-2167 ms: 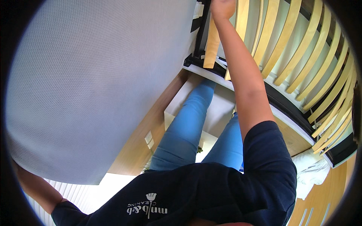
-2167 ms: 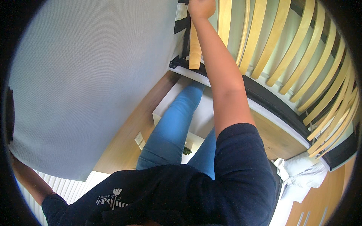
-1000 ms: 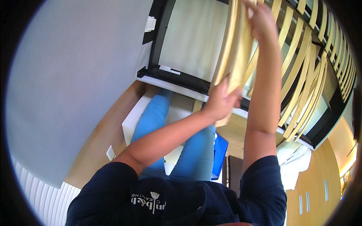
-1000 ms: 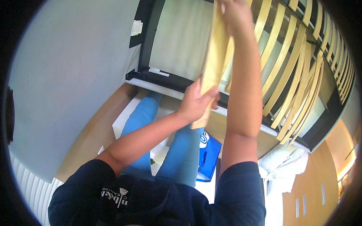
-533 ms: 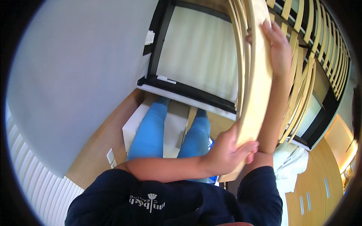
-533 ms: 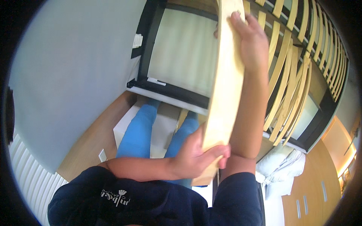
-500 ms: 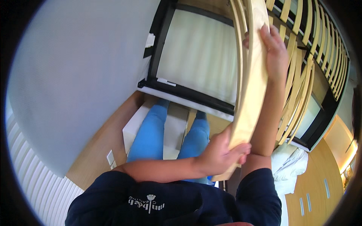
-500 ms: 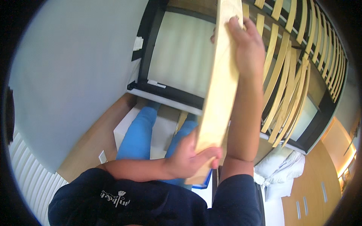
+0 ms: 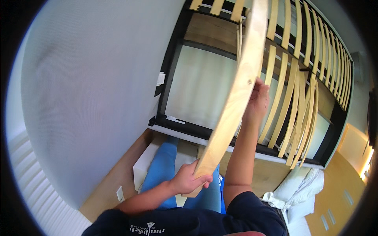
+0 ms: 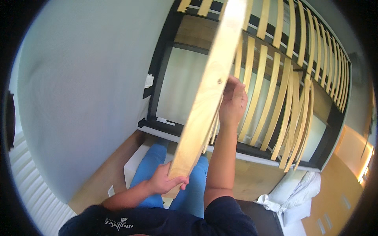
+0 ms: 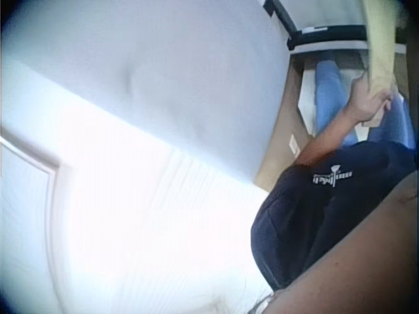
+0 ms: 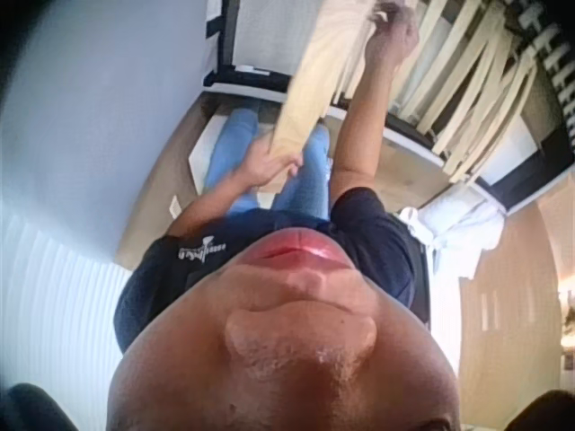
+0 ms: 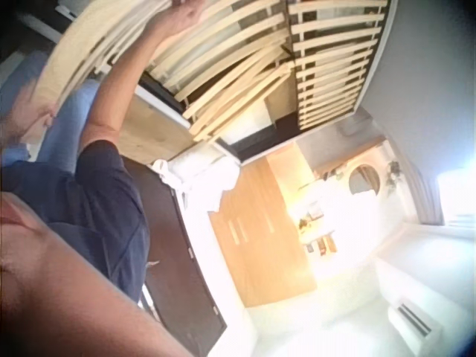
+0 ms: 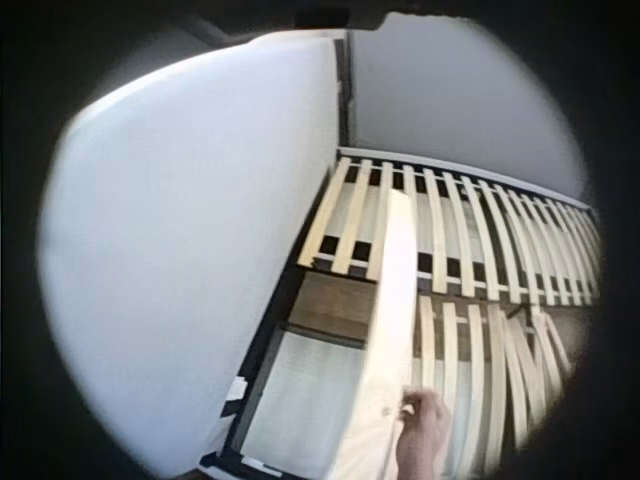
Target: The person places and adjusts wooden slats onto the bed frame, aligning them one by one to form the support structure. The person handles the slats by hand, positioning them between the frame rails.
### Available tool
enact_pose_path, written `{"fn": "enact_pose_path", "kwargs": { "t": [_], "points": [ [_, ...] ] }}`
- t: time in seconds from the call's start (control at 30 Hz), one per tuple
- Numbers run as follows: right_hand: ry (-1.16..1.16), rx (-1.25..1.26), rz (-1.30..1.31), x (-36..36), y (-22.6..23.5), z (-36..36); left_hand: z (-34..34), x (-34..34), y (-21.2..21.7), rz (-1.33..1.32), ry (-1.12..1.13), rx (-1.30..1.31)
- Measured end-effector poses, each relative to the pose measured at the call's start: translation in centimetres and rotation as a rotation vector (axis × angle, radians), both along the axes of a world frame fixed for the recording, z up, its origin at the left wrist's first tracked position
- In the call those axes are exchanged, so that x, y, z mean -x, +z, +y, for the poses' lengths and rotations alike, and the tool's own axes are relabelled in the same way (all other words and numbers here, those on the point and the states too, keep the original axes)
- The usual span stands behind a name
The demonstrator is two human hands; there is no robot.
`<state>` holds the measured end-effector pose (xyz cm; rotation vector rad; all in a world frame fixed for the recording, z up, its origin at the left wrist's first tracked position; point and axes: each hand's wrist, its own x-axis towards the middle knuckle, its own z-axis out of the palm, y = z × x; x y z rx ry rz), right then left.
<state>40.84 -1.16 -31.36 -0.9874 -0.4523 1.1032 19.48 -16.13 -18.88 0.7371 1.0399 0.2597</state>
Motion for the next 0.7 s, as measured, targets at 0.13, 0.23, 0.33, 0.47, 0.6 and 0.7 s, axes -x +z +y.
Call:
{"fn": "enact_pose_path", "kwargs": {
  "t": [0.13,0.23,0.33,0.47,0.6,0.7],
  "points": [
    [-0.354,0.418,-0.641,-7.3,-16.6,-3.1,-2.3,2.5,1.2,-0.07,0.058,0.097],
    [-0.029,0.864,-1.035,-8.1,-28.6,-10.0,-2.8,4.0,1.5,-0.037,0.06,0.136],
    [0.067,1.064,-1.06,-5.0,-33.7,-14.6,-4.2,5.3,1.6,-0.047,0.114,0.195],
    [0.306,1.13,-0.825,-5.8,-36.4,-17.1,-5.1,6.2,2.6,-0.085,0.219,0.26],
    [0.404,1.235,-1.0,-5.0,-31.4,-14.8,-6.1,6.4,3.3,-0.038,0.299,0.251],
    [0.42,1.295,-0.998,-5.3,-28.4,-15.1,-5.4,6.3,4.1,0.064,0.266,0.24]
  ]
}}
